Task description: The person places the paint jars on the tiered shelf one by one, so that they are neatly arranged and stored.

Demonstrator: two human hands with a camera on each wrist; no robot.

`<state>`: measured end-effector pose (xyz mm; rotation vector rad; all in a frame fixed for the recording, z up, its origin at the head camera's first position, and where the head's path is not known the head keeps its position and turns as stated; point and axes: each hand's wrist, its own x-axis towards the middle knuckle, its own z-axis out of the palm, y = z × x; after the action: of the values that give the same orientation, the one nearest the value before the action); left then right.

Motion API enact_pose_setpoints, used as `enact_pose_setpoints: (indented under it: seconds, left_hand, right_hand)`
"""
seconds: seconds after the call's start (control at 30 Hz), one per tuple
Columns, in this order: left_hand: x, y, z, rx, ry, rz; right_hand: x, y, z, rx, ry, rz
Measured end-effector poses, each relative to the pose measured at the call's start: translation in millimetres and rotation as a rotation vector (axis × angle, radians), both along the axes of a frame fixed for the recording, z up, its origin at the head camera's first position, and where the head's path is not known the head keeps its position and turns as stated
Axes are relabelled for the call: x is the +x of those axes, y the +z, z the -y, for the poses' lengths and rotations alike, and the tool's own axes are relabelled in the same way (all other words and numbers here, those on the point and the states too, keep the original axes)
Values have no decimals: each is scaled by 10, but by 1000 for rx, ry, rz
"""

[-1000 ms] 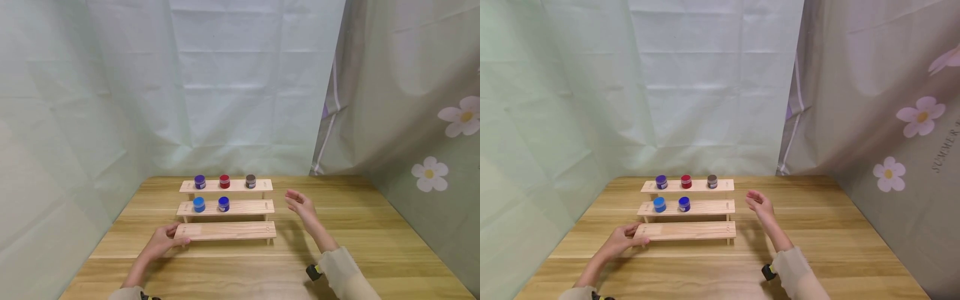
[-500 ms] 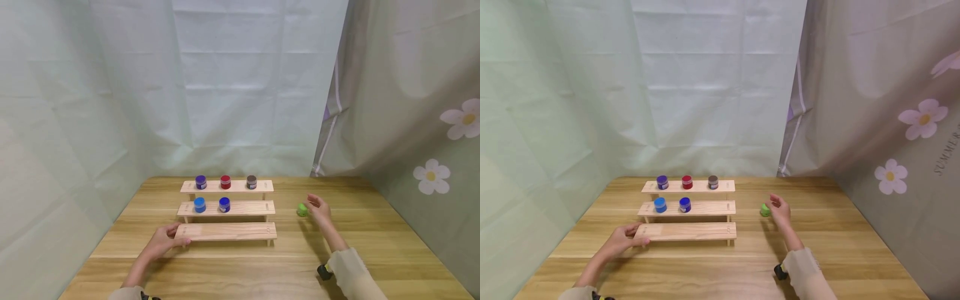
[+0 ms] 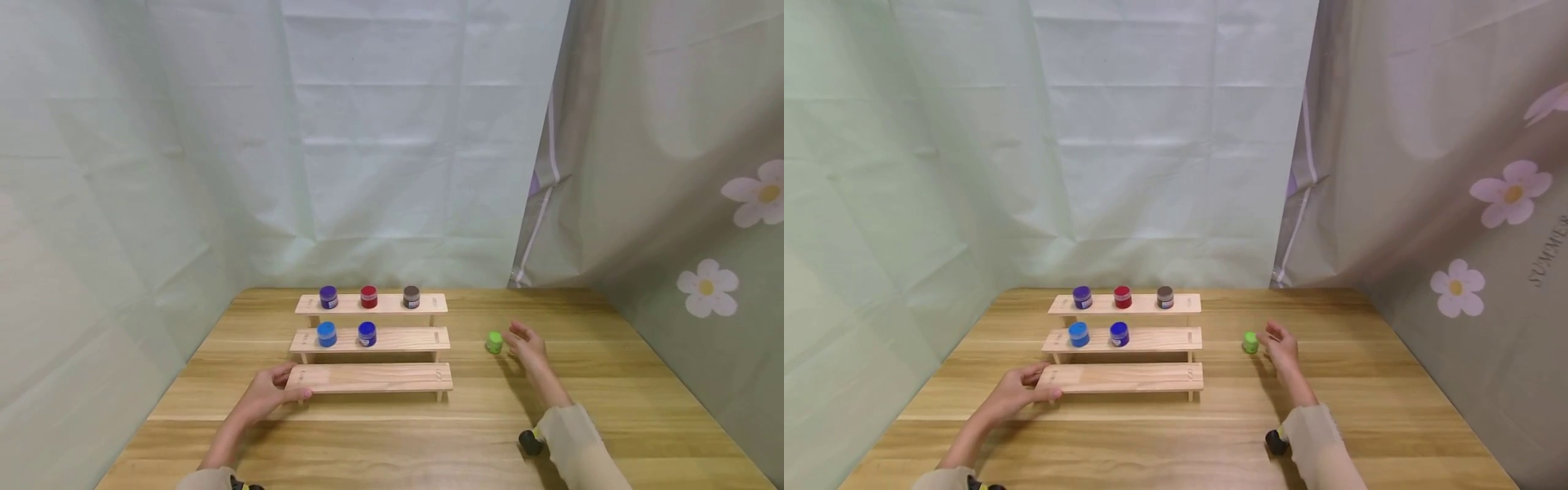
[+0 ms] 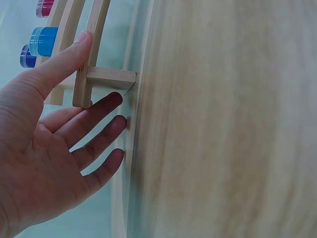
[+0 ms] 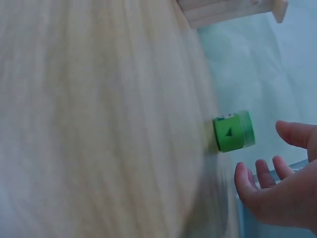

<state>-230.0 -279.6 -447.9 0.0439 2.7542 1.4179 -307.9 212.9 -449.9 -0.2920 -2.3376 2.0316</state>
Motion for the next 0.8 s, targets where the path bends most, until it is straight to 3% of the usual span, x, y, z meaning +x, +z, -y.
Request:
enact_pose_setpoints:
  seconds: [0.37, 0.8]
  left_hand:
    - [0, 8, -2, -6, -4, 5]
    - [3, 17, -1, -3, -18, -2]
  right_hand:
    - [-49, -93, 8, -35, 49, 22]
    - [-78, -190, 95, 87, 66, 0]
